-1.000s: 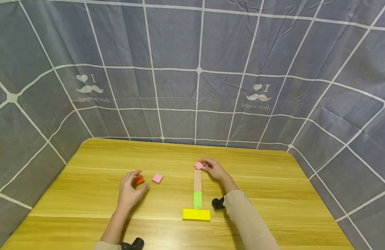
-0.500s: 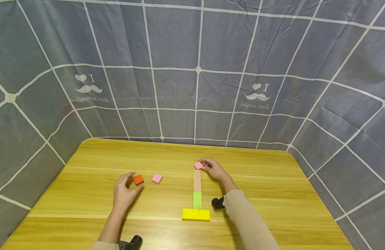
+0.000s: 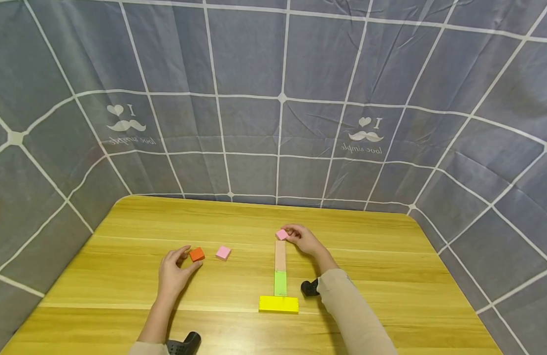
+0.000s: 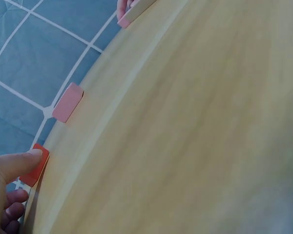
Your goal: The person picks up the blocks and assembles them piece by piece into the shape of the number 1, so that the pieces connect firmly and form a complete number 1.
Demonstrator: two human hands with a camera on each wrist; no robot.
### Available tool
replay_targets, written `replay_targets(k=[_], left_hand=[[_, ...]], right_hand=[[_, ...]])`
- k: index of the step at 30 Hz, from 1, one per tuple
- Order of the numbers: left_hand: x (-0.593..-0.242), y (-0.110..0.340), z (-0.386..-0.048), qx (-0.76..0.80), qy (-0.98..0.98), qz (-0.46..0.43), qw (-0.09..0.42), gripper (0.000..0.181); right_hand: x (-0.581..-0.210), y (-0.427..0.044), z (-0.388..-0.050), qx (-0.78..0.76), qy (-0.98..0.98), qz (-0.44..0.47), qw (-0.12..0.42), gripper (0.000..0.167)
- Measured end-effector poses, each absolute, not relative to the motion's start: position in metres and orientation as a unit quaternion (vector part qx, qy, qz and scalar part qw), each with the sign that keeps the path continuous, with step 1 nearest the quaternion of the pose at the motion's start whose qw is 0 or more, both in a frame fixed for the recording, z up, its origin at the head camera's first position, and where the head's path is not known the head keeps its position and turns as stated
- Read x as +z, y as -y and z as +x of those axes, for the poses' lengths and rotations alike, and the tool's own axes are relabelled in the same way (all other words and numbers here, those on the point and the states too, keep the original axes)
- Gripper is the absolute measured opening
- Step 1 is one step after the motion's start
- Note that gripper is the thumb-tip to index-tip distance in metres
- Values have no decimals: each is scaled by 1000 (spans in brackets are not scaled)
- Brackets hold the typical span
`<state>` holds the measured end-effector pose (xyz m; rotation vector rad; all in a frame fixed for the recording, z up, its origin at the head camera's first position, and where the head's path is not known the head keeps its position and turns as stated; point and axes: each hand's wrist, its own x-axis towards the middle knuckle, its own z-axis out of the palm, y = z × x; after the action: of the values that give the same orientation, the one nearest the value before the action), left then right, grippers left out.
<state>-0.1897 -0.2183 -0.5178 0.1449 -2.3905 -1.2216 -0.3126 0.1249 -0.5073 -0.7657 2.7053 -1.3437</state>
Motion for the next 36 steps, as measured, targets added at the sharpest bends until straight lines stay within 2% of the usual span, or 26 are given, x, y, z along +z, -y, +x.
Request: replay_targets(k=[16,36], left_hand=[[-513,223,-187,-442,881,39,167,46],[-514,222,-187,-437,882,51,167,41]], right_hand=[[-507,-125,-312,-441,-863,-245,13,26],[-507,-125,-311,-433,-870,-237,19,27]])
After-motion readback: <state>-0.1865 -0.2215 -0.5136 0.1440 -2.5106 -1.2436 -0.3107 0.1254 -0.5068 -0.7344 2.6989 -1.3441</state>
